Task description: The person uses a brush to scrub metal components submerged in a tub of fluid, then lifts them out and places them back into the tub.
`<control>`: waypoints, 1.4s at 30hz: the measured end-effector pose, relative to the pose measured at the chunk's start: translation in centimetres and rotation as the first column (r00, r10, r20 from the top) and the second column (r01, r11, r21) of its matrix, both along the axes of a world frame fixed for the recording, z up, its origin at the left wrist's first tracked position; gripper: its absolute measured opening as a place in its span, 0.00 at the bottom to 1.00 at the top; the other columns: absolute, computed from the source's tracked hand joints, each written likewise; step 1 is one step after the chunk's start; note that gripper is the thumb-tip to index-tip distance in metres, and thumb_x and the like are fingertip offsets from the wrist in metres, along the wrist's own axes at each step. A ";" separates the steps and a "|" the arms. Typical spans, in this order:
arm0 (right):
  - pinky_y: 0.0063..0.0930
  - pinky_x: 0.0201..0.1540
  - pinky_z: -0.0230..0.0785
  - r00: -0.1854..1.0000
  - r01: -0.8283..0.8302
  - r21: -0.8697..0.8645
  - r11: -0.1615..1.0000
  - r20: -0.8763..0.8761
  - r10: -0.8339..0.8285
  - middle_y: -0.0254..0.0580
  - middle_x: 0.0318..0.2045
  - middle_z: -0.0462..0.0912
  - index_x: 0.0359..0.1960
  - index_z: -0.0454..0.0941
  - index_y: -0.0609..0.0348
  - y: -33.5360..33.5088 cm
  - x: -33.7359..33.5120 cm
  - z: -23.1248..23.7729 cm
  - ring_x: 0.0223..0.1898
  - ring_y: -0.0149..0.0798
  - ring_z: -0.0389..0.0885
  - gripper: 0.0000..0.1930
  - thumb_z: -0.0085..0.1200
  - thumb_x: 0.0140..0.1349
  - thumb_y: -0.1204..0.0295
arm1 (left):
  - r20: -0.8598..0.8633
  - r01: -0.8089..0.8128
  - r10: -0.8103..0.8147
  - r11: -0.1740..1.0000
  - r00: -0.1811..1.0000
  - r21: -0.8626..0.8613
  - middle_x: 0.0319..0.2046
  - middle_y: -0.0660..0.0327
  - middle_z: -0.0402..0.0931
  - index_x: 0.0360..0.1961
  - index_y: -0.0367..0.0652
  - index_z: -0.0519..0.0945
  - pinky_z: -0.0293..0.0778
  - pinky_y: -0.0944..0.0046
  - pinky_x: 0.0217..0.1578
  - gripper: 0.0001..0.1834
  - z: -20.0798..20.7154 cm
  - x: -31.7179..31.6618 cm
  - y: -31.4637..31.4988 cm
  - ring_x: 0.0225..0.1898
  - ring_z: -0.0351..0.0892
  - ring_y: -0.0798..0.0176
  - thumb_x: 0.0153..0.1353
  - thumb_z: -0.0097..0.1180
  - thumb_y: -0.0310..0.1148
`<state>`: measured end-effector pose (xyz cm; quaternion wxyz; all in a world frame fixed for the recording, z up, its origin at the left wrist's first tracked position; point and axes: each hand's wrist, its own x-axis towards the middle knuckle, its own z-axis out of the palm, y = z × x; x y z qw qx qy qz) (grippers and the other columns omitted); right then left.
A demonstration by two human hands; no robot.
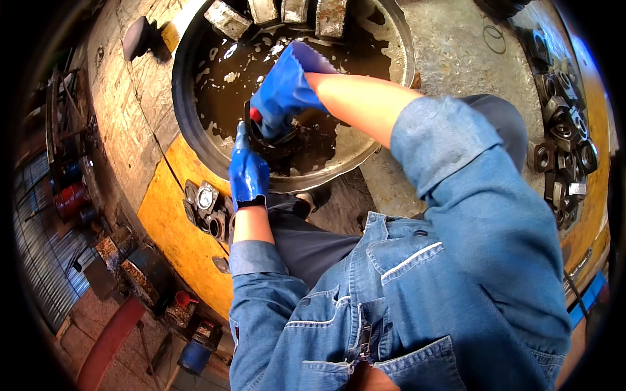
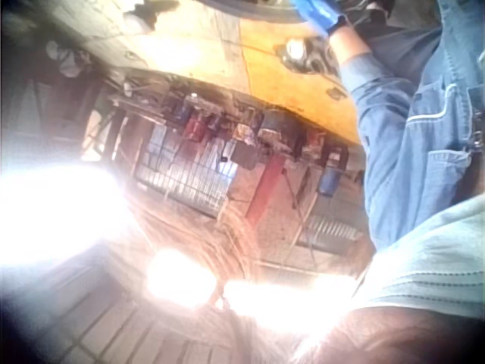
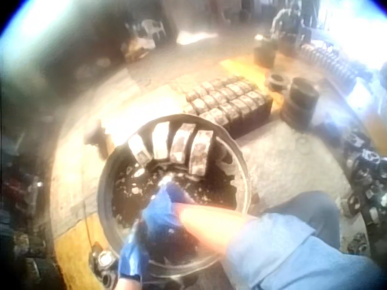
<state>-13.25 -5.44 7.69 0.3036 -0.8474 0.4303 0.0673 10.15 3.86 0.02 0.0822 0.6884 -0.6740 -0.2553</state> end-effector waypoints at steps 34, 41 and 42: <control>0.36 0.54 0.79 0.669 0.410 0.238 0.881 0.578 -0.467 0.46 0.43 0.89 0.50 0.84 0.58 5.3 0.6 -14.7 0.47 0.39 0.88 0.12 0.62 0.70 0.67 | -0.661 -0.360 0.550 0.835 0.510 0.416 0.43 0.57 0.88 0.53 0.33 0.86 0.79 0.63 0.42 0.24 -2.1 -1.5 -4.8 0.39 0.85 0.64 0.77 0.57 0.47; 0.42 0.36 0.86 -0.661 -0.394 0.881 -0.263 -0.470 -0.585 0.48 0.41 0.85 0.58 0.77 0.50 6.2 8.6 -15.5 0.43 0.50 0.89 0.16 0.56 0.76 0.57 | -0.647 -0.363 0.526 0.850 0.552 0.381 0.50 0.52 0.88 0.59 0.30 0.83 0.80 0.63 0.53 0.26 0.5 -1.6 -3.5 0.50 0.86 0.60 0.79 0.53 0.46; 0.41 0.33 0.86 -0.664 -0.435 0.863 -0.257 -0.501 -0.555 0.48 0.38 0.85 0.57 0.78 0.48 5.7 9.0 -15.8 0.41 0.51 0.90 0.16 0.55 0.76 0.55 | -0.617 -0.384 0.553 0.833 0.561 0.398 0.47 0.53 0.88 0.58 0.31 0.84 0.80 0.62 0.49 0.26 0.8 -2.1 -3.6 0.46 0.86 0.61 0.78 0.53 0.47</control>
